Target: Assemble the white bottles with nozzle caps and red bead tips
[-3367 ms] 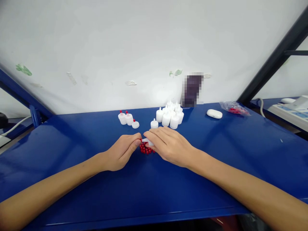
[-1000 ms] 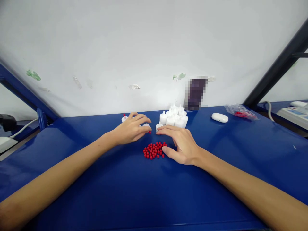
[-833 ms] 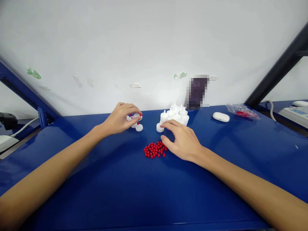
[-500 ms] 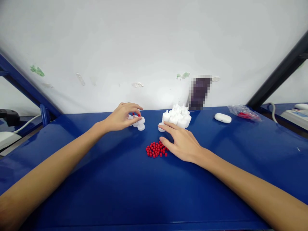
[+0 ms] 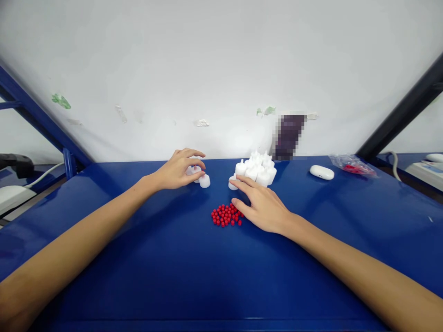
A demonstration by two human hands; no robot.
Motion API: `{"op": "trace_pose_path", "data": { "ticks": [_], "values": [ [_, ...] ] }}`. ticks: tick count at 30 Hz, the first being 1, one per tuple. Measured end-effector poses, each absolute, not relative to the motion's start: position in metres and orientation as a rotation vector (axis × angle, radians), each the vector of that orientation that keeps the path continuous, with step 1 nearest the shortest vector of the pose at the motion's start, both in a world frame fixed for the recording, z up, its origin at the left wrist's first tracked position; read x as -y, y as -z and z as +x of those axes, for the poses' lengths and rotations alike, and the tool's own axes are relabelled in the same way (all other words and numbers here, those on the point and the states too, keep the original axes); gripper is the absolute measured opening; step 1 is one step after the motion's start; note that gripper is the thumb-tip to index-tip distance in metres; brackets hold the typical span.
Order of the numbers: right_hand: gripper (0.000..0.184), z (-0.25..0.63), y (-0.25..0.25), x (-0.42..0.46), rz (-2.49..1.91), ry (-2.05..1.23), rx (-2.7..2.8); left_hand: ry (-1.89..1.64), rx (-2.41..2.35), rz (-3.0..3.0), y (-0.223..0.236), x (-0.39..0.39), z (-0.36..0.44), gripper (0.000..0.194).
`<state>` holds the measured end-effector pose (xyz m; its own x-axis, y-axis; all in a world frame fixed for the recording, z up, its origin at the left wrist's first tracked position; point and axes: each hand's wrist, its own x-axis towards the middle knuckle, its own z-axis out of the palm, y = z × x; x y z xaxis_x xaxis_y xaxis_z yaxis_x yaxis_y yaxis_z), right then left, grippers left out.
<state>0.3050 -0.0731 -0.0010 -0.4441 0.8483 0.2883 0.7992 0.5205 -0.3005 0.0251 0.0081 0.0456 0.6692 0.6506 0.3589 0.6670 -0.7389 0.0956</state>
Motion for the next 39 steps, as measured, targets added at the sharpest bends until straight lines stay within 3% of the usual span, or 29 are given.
{"op": "trace_pose_path", "data": {
  "ticks": [6,9,13,23,31,39],
  "values": [
    [0.048,0.307,0.003,0.072,-1.27,-0.217,2.346,0.998,1.045,-2.606,-0.037,0.024,0.043,0.022],
    [0.041,0.305,0.003,0.072,-1.249,-0.274,2.263,0.783,0.748,-2.761,-0.016,0.053,0.051,0.021],
    [0.036,0.302,0.002,0.074,-1.18,-0.327,2.151,0.84,0.839,-2.846,0.001,0.069,0.053,0.019],
    [0.027,0.303,0.0,0.08,-0.947,-0.144,1.934,0.894,1.111,-2.986,0.005,0.072,0.055,0.011],
    [0.018,0.304,-0.003,0.083,-0.934,-0.128,1.848,0.813,0.966,-3.17,0.007,0.072,0.049,0.02],
    [0.016,0.301,-0.004,0.085,-0.959,-0.205,1.903,0.8,0.928,-3.187,0.006,0.072,0.051,0.016]
  ]
}}
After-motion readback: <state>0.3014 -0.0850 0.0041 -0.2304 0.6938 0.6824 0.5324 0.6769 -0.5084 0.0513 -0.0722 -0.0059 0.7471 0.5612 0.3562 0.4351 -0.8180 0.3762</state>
